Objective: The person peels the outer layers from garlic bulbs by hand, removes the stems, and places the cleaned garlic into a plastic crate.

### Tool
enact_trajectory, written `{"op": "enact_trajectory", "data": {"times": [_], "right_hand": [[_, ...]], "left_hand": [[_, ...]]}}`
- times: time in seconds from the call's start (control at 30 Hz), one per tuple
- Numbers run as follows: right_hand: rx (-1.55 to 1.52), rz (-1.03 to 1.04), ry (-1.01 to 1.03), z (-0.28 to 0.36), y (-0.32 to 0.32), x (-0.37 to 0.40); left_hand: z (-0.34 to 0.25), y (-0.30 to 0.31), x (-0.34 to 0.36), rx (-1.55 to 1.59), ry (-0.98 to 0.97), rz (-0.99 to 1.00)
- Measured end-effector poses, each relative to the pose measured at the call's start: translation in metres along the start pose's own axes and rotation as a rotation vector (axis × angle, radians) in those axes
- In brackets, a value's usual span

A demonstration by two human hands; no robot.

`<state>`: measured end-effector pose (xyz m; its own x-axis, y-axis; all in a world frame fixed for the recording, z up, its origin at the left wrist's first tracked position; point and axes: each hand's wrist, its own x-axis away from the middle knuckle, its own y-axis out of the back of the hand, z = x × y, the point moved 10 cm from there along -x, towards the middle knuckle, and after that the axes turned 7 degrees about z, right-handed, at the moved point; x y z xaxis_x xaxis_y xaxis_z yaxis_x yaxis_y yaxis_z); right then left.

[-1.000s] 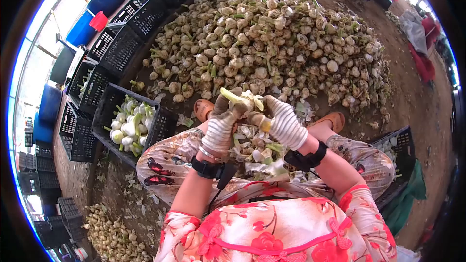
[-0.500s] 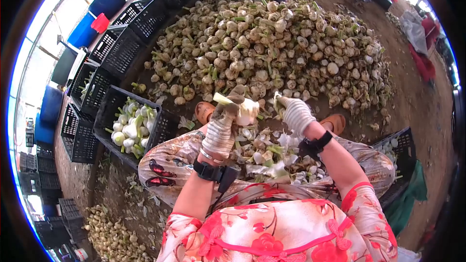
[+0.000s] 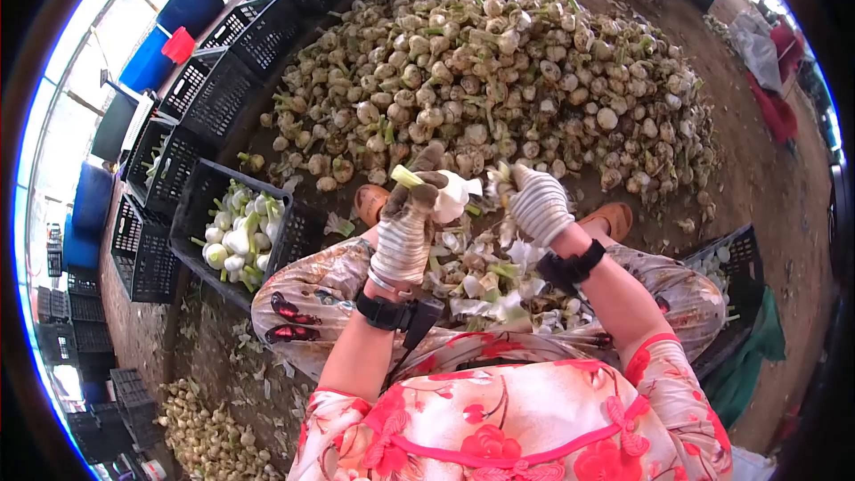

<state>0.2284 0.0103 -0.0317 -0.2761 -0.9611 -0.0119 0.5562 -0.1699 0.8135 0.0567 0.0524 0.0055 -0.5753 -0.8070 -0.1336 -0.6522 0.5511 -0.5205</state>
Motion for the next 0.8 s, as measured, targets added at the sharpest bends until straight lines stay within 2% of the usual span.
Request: {"op": "enact_trajectory", "data": {"times": [0.03, 0.1, 0.13, 0.2, 0.3, 0.33, 0.43, 0.47, 0.53, 0.57, 0.63, 0.7, 0.73, 0.8], "right_hand": [[0.207, 0.076, -0.059, -0.023, -0.015, -0.003], [0.144, 0.230, 0.113, -0.018, -0.035, 0.010], [0.160, 0.309, 0.091, -0.015, -0.039, 0.013], [0.189, 0.462, 0.044, -0.003, -0.040, 0.021], [0.005, 0.266, 0.185, 0.023, -0.017, 0.020], [-0.063, 0.137, 0.367, 0.043, -0.007, 0.021], [-0.119, 0.313, 0.134, 0.033, -0.022, 0.017], [-0.017, 0.348, 0.168, 0.036, -0.025, 0.016], [-0.091, 0.387, 0.197, 0.047, -0.025, 0.018], [-0.129, 0.405, 0.212, 0.051, -0.026, 0.019], [-0.332, 0.233, 0.356, 0.054, -0.026, 0.017], [-0.579, 0.025, 0.518, 0.072, -0.004, 0.025], [-0.610, 0.136, 0.372, 0.070, -0.007, 0.025], [-0.779, 0.327, 0.095, 0.060, -0.017, 0.023]], "left_hand": [[0.001, 0.003, -0.001, 0.119, 0.023, -0.004], [0.009, 0.011, -0.008, 0.382, 0.027, 0.021], [0.015, 0.017, -0.011, 0.530, 0.042, 0.007], [0.017, 0.018, -0.014, 0.629, 0.064, -0.038], [0.024, 0.028, -0.019, 0.641, 0.067, -0.104], [0.029, 0.034, -0.019, 0.628, 0.073, -0.140], [0.044, 0.047, -0.019, 0.722, 0.119, -0.232], [0.046, 0.048, -0.018, 0.798, 0.146, -0.227], [0.040, 0.040, -0.017, 0.987, 0.121, -0.154], [0.039, 0.040, -0.015, 0.932, 0.115, -0.191], [0.034, 0.039, -0.010, 0.825, 0.109, -0.261], [0.025, 0.029, -0.014, 0.835, -0.011, 0.083], [0.014, 0.020, -0.017, 0.758, -0.065, 0.196], [0.018, 0.024, -0.017, 0.582, 0.069, 0.060]]}}
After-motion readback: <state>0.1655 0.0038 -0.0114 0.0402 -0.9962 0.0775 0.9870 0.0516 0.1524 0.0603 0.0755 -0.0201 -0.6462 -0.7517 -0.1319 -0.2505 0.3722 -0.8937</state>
